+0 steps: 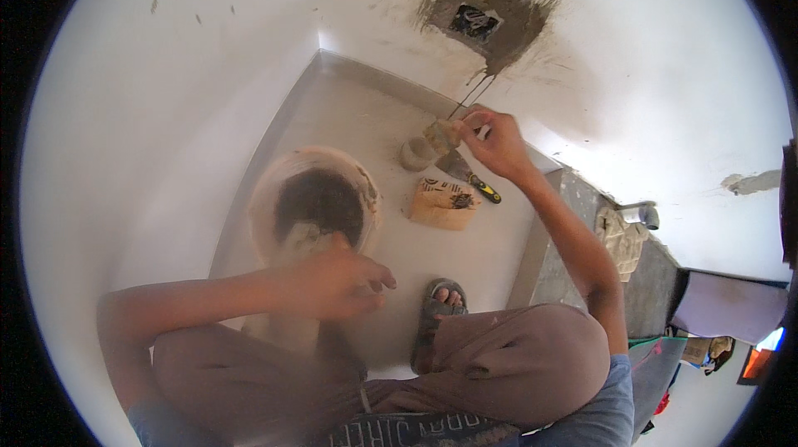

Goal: The person applies plaster to a section of a wall around an electrical box using a putty knife and then brushes water over the area with a paintbrush to smooth it.

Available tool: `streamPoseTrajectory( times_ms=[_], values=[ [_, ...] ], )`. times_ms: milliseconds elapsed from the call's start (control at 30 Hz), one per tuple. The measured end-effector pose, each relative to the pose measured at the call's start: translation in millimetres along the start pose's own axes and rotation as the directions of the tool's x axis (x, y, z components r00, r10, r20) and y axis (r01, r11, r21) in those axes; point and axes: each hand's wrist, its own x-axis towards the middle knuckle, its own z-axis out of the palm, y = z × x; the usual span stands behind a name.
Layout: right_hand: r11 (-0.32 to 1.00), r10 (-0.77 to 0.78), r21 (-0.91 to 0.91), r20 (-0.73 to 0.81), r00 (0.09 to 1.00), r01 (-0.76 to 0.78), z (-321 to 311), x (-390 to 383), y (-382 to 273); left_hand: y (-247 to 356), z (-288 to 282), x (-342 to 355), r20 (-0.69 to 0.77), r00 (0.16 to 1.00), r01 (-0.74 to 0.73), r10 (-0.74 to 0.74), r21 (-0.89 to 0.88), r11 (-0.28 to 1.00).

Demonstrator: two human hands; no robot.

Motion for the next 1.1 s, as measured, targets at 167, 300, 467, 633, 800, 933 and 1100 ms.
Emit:
streamPoseTrajectory(
  times_ms=[167,300,467,633,800,933,1100],
  values=[
    [0.993,0.031,-0.111,-0.136,0.990,-0.046,73.7,14.4,34.2,10.0,-1.6,-6.2,0.086,0.992,0.096,-0.091,-0.060,0.994],
    [0.989,0.147,-0.004,-0.161,0.976,-0.150,69.8,24.2,24.8,3.6,1.6,-5.3,0.080,0.995,0.069,-0.062,-0.096,0.993],
    [0.998,0.057,-0.014,-0.231,0.971,-0.062,55.6,31.8,10.7,9.4,-0.8,-6.9,0.084,0.991,0.111,-0.103,-0.090,0.990],
    [0.982,0.026,-0.181,-0.144,0.989,-0.052,91.9,25.7,40.4,7.8,-1.7,0.4,0.113,0.987,0.120,-0.111,-0.078,0.990],
    [0.980,-0.075,-0.187,-0.020,0.997,0.070,108.0,12.7,53.1,4.2,-1.1,-0.3,0.101,0.990,0.108,-0.099,-0.083,0.991],
    [1.000,0.006,0.025,-0.143,0.990,-0.002,80.1,2.8,39.4,1.0,-0.9,-4.4,0.079,0.993,0.092,-0.085,-0.090,0.992],
    [0.997,0.066,0.053,-0.230,0.971,-0.056,61.9,-12.2,23.7,-4.5,-3.5,-1.9,0.076,0.994,0.091,-0.085,-0.081,0.993]
  ],
)
